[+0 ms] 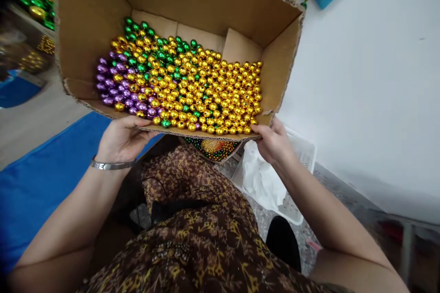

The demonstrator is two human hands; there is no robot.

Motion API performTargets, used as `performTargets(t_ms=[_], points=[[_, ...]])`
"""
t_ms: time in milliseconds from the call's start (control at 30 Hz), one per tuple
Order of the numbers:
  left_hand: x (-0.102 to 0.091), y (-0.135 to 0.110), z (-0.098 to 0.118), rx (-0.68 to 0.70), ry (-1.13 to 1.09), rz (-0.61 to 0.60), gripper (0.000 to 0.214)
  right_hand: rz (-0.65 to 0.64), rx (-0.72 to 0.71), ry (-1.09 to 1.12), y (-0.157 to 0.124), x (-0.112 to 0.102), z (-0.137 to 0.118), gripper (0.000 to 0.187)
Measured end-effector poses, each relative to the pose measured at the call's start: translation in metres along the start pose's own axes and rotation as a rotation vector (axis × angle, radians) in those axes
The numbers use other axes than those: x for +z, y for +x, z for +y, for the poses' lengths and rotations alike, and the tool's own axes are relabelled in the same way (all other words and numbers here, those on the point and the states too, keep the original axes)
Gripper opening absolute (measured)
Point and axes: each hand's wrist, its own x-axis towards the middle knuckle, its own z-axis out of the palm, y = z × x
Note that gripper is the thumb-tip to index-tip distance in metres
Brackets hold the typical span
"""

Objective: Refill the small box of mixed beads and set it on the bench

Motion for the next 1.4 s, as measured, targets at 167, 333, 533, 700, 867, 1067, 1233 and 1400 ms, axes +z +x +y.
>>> performTargets(t_ms=[167, 333, 533, 700, 867, 1067, 1233, 1400], points=[[0.000, 0.009, -0.007, -0.050, 0.102, 0.018, 0.025, -0.005, 0.022, 0.000, 0.008, -0.005, 0.010, 0.035], [-0.002, 0.003, -0.021, -0.034, 0.129, 0.006, 0.026, -0.015, 0.062, 0.042, 0.001, -0.015, 0.018, 0.038], [-0.006, -0.022, -0.043, -0.031, 0.150, 0.005, 0.024, 0.006, 0.068, 0.079, -0.027, -0.036, 0.021, 0.039], [-0.008, -0.054, -0.061, -0.016, 0.141, -0.014, 0.023, 0.027, 0.066, 0.091, -0.058, -0.059, 0.020, 0.039], [-0.010, -0.082, -0.077, 0.006, 0.139, -0.038, 0.022, 0.025, 0.069, 0.092, -0.086, -0.075, 0.014, 0.039], [-0.009, -0.096, -0.092, 0.001, 0.192, -0.057, 0.021, 0.069, 0.098, 0.113, -0.112, -0.092, 0.016, 0.034], [-0.002, -0.095, -0.107, -0.029, 0.198, -0.098, 0.024, 0.105, 0.077, 0.113, -0.126, -0.111, 0.025, 0.038], [0.012, -0.083, -0.127, -0.097, 0.236, -0.108, 0.023, 0.170, 0.131, 0.112, -0.134, -0.132, 0.030, 0.040]])
